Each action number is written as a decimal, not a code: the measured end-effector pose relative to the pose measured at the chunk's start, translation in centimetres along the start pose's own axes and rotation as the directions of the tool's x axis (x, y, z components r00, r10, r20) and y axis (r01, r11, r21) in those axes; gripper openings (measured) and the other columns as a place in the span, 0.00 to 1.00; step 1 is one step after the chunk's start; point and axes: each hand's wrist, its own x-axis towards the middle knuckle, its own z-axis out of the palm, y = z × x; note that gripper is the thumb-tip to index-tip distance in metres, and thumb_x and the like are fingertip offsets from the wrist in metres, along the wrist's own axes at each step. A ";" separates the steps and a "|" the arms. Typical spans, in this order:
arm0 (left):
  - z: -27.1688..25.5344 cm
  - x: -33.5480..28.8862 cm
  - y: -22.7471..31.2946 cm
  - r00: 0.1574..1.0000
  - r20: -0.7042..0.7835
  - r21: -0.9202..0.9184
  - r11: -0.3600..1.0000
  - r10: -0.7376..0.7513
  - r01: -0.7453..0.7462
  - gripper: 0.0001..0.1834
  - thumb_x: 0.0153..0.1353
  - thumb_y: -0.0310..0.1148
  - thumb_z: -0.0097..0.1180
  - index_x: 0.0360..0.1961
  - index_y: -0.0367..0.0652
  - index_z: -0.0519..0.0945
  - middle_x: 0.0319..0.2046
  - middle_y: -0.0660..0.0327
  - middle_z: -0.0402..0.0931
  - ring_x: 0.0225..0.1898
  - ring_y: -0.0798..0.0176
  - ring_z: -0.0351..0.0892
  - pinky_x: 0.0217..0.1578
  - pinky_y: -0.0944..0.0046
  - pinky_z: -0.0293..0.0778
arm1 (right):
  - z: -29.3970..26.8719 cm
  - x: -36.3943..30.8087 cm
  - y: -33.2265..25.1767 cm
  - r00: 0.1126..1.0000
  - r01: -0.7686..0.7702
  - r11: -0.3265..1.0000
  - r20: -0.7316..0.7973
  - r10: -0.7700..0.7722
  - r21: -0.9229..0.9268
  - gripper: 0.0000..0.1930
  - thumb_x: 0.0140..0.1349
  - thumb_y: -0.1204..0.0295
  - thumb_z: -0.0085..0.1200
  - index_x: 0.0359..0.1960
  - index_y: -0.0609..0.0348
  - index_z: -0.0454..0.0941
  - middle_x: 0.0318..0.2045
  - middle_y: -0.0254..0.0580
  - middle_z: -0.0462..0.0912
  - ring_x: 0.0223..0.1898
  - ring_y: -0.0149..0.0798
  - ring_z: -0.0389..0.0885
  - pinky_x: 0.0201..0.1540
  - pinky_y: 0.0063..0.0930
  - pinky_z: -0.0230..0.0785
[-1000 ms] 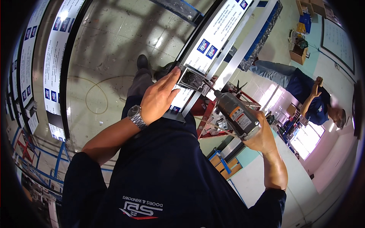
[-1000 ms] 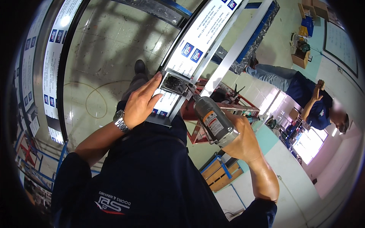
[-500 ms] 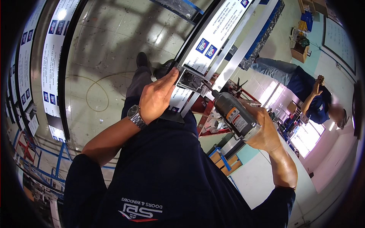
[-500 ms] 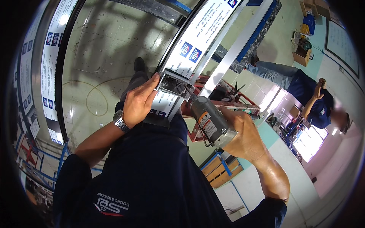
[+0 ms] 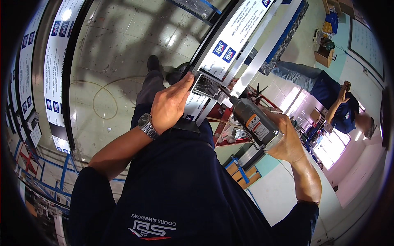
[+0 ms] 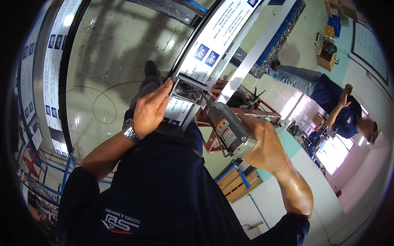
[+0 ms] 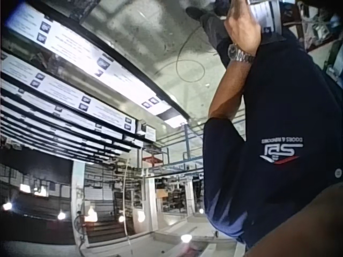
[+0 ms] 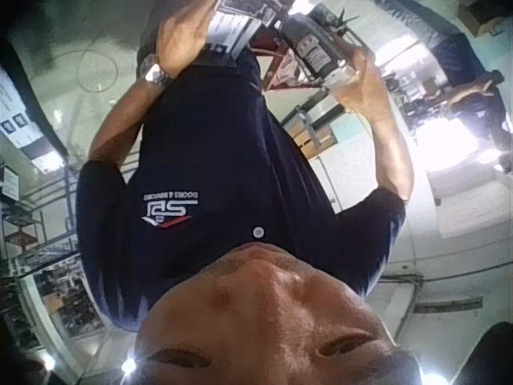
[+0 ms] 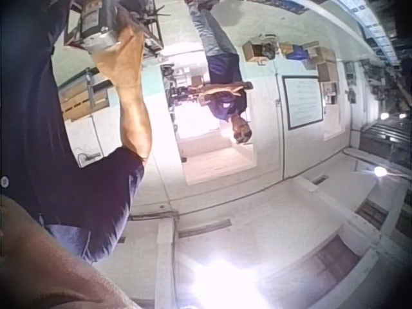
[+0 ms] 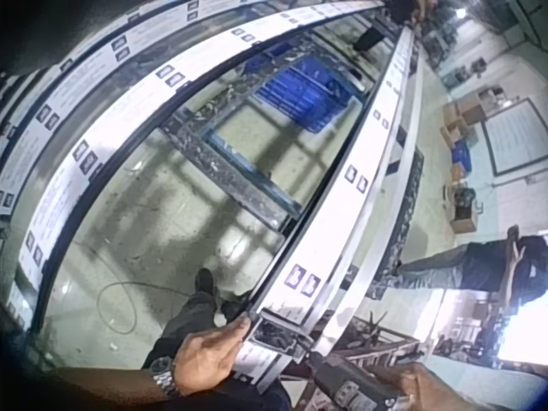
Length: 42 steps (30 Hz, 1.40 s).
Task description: Assembling and securing metal frame components using a hammer, drill, and impact driver.
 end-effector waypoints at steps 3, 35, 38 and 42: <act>0.0 -0.1 -0.1 1.000 0.007 -0.004 1.000 -0.003 0.003 0.24 0.62 0.21 0.56 0.61 0.36 0.75 0.58 0.49 0.76 0.54 0.48 0.80 0.53 0.58 0.78 | 0.4 -0.3 0.8 0.995 0.077 0.996 -0.067 -0.080 -0.050 0.29 0.45 0.73 0.62 0.54 0.67 0.77 0.32 0.53 0.85 0.32 0.45 0.87 0.46 0.33 0.76; 0.2 0.2 -0.5 0.995 -0.055 0.029 0.996 0.089 -0.087 0.25 0.60 0.22 0.56 0.61 0.38 0.75 0.56 0.48 0.77 0.48 0.46 0.83 0.47 0.55 0.81 | 0.6 -0.6 0.9 0.995 -0.013 0.987 -0.102 -0.004 -0.160 0.29 0.45 0.71 0.63 0.53 0.68 0.78 0.41 0.60 0.84 0.45 0.56 0.83 0.55 0.40 0.72; 0.2 0.2 -0.1 0.994 -0.045 0.057 0.993 0.103 -0.101 0.24 0.61 0.23 0.56 0.60 0.37 0.75 0.56 0.47 0.77 0.49 0.45 0.82 0.48 0.55 0.80 | 0.1 0.2 1.8 0.996 -0.084 0.989 0.012 0.086 -0.123 0.28 0.46 0.73 0.60 0.53 0.68 0.78 0.42 0.63 0.84 0.47 0.59 0.82 0.56 0.40 0.72; 0.3 -0.2 -0.2 0.993 -0.038 0.095 0.989 0.115 -0.111 0.22 0.62 0.25 0.54 0.59 0.36 0.76 0.54 0.44 0.77 0.52 0.43 0.80 0.52 0.54 0.77 | -0.5 1.0 -0.3 0.981 -0.185 0.982 0.059 0.187 -0.036 0.25 0.48 0.64 0.66 0.47 0.69 0.79 0.37 0.61 0.85 0.41 0.60 0.84 0.48 0.41 0.75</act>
